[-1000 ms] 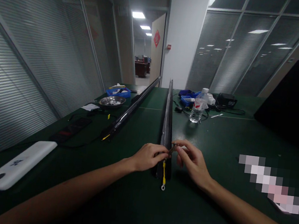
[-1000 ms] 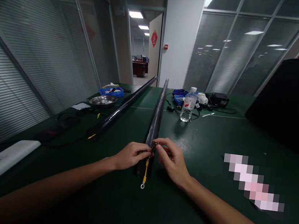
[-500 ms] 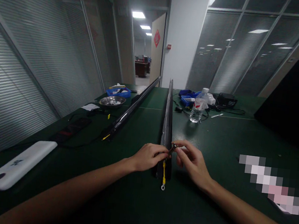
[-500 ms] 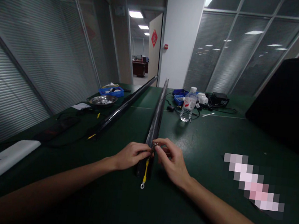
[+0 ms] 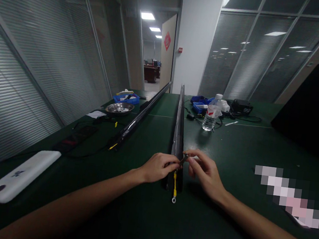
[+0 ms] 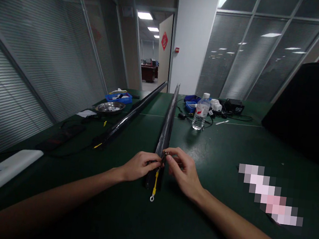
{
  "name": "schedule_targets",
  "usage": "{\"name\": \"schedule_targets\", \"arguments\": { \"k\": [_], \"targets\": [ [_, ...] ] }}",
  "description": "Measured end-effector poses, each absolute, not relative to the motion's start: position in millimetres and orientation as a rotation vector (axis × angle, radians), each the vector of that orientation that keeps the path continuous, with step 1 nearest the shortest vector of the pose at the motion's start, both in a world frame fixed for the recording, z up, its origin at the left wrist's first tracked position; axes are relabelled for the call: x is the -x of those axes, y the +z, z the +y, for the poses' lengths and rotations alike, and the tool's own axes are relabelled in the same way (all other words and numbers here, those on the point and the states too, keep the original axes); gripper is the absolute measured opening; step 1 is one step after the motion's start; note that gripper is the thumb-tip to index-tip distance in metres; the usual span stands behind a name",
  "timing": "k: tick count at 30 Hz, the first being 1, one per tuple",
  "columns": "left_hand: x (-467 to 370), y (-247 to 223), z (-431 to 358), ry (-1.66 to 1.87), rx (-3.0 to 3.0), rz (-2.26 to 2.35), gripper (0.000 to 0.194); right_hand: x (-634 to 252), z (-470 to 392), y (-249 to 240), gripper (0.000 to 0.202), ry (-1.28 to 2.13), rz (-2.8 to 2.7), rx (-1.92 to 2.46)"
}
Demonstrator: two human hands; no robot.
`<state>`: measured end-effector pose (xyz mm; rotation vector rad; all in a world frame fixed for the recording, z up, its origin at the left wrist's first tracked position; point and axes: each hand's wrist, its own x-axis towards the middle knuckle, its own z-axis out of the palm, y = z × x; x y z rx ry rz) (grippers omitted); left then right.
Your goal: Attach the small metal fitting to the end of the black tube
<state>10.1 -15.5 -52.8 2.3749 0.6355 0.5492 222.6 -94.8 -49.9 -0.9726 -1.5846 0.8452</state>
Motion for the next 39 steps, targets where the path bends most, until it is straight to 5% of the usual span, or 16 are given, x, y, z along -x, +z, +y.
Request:
{"name": "schedule_targets", "arguments": {
  "k": [39],
  "targets": [
    [-9.2, -55.0, -14.1, 0.557, -2.379, 0.602, 0.022, -221.8, -96.0, -48.4, 0.026, 0.864, -1.593, 0.977]
  ]
}}
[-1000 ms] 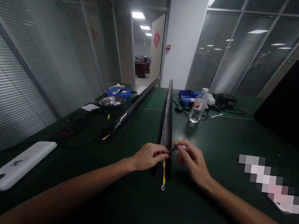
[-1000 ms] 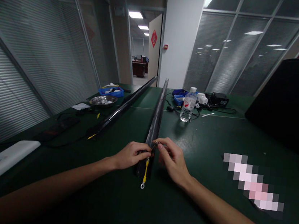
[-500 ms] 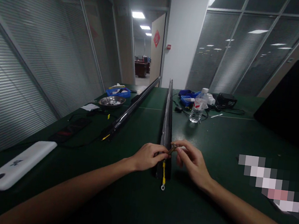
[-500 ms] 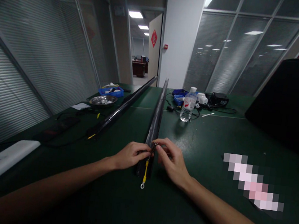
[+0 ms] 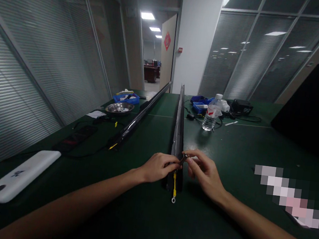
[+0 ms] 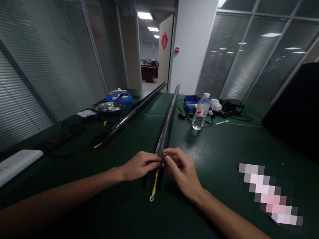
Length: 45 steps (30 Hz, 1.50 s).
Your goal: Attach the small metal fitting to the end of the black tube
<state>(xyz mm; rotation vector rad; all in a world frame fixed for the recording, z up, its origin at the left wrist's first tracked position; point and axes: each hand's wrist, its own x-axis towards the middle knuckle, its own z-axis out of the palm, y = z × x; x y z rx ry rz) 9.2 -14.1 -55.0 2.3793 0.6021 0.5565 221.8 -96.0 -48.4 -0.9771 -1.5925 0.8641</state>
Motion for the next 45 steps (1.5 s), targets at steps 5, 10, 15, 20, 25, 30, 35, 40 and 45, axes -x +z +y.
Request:
{"name": "schedule_targets", "arguments": {
  "k": [5, 10, 15, 20, 25, 30, 35, 40, 45],
  "targets": [
    [-9.6, -54.4, -14.3, 0.564, -2.367, 0.650, 0.023, -223.9, -92.4, -51.3, 0.026, 0.801, -1.607, 0.968],
    [-9.6, -55.9, -13.5, 0.563, -2.360, 0.648, 0.024, -224.0, -91.0, -53.6, 0.027, 0.802, -1.597, 0.969],
    [-9.6, -56.3, -12.9, 0.561, -2.362, 0.613, 0.023, -223.4, -93.6, -52.5, 0.027, 0.826, -1.608, 0.972],
    [-10.0, -54.8, -13.6, 0.571, -2.347, 0.656, 0.024, -225.0, -92.4, -53.0, 0.028, 0.789, -1.610, 0.985],
    [-10.1, -54.8, -13.8, 0.560, -2.349, 0.667, 0.025, -225.0, -91.1, -53.8, 0.029, 0.803, -1.594, 0.994],
    [-9.8, -54.5, -13.9, 0.542, -2.351, 0.628, 0.025, -222.6, -93.7, -52.9, 0.028, 0.823, -1.606, 0.987],
    [-10.4, -54.6, -14.3, 0.572, -2.361, 0.629, 0.023, -223.0, -93.7, -52.6, 0.027, 0.805, -1.611, 0.973],
    [-10.8, -56.1, -13.3, 0.595, -2.376, 0.639, 0.023, -224.5, -91.2, -53.4, 0.027, 0.800, -1.604, 0.968],
    [-9.8, -55.2, -12.9, 0.553, -2.380, 0.606, 0.023, -223.0, -92.9, -51.9, 0.027, 0.816, -1.603, 0.982]
  ]
}}
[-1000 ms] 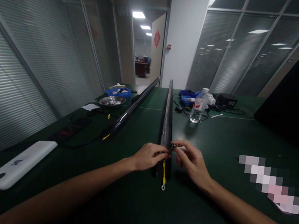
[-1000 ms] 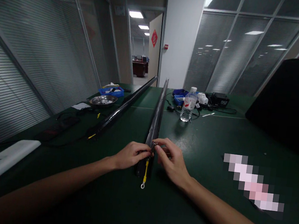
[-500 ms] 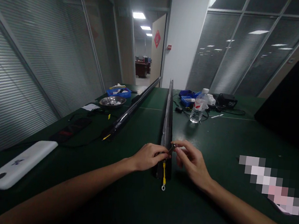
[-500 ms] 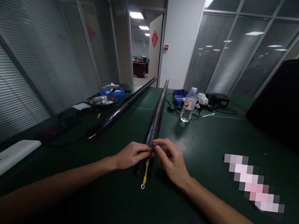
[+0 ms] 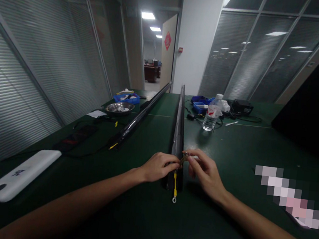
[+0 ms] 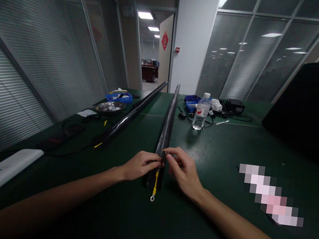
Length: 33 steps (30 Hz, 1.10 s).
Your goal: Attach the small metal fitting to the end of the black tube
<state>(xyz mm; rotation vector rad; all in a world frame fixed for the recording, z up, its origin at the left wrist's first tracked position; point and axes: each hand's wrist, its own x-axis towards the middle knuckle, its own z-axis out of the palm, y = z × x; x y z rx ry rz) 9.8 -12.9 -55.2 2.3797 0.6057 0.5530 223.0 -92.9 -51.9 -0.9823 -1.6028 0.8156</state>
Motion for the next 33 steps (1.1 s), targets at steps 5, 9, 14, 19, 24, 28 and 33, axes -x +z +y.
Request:
{"name": "schedule_targets", "arguments": {
  "k": [5, 9, 14, 19, 24, 28, 33],
  "targets": [
    [-9.7, -54.2, -13.4, 0.537, -2.377, 0.615, 0.024, -223.0, -94.2, -51.7, 0.028, 0.827, -1.612, 0.985],
    [-10.0, -55.6, -13.3, 0.565, -2.374, 0.646, 0.025, -225.0, -92.2, -52.8, 0.029, 0.799, -1.621, 0.985],
    [-9.4, -56.2, -12.8, 0.556, -2.368, 0.634, 0.026, -225.0, -92.3, -52.5, 0.029, 0.810, -1.617, 0.981],
    [-9.1, -55.4, -12.3, 0.528, -2.392, 0.595, 0.026, -223.2, -94.4, -50.8, 0.027, 0.836, -1.603, 0.989],
    [-9.6, -56.9, -11.9, 0.563, -2.388, 0.604, 0.025, -224.4, -92.1, -51.9, 0.030, 0.808, -1.613, 0.979],
    [-9.6, -57.7, -12.0, 0.576, -2.374, 0.635, 0.025, -225.4, -90.9, -53.4, 0.032, 0.816, -1.606, 1.000],
    [-9.5, -56.0, -12.3, 0.521, -2.378, 0.619, 0.027, -224.1, -92.9, -52.9, 0.031, 0.828, -1.598, 0.998]
  ]
}}
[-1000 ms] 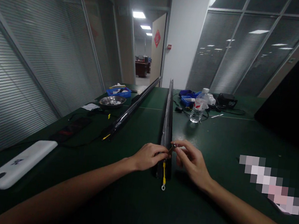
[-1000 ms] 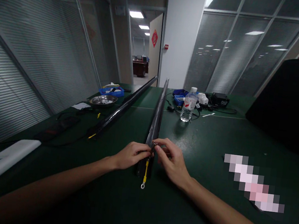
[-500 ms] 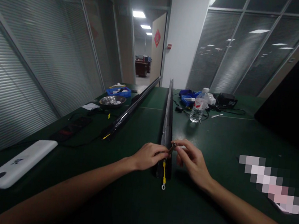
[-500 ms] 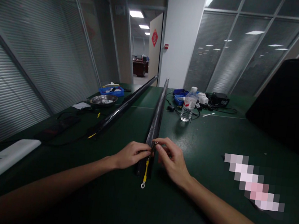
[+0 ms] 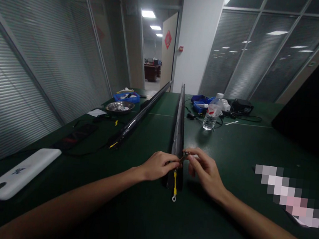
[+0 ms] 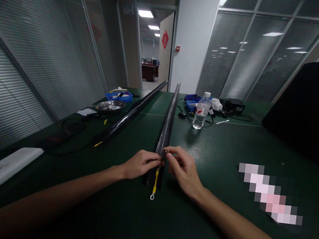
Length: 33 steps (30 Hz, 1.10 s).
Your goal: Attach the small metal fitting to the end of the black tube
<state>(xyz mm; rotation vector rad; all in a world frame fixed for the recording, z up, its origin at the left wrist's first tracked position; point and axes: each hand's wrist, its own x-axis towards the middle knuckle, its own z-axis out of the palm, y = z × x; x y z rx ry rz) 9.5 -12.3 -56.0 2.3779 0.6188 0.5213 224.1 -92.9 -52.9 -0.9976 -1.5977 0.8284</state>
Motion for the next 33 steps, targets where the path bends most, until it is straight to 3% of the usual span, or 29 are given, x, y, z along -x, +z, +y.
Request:
{"name": "schedule_targets", "arguments": {
  "k": [33],
  "targets": [
    [-8.9, -53.7, -12.5, 0.504, -2.357, 0.625, 0.028, -222.1, -92.8, -52.3, 0.035, 0.841, -1.565, 0.989]
  ]
}}
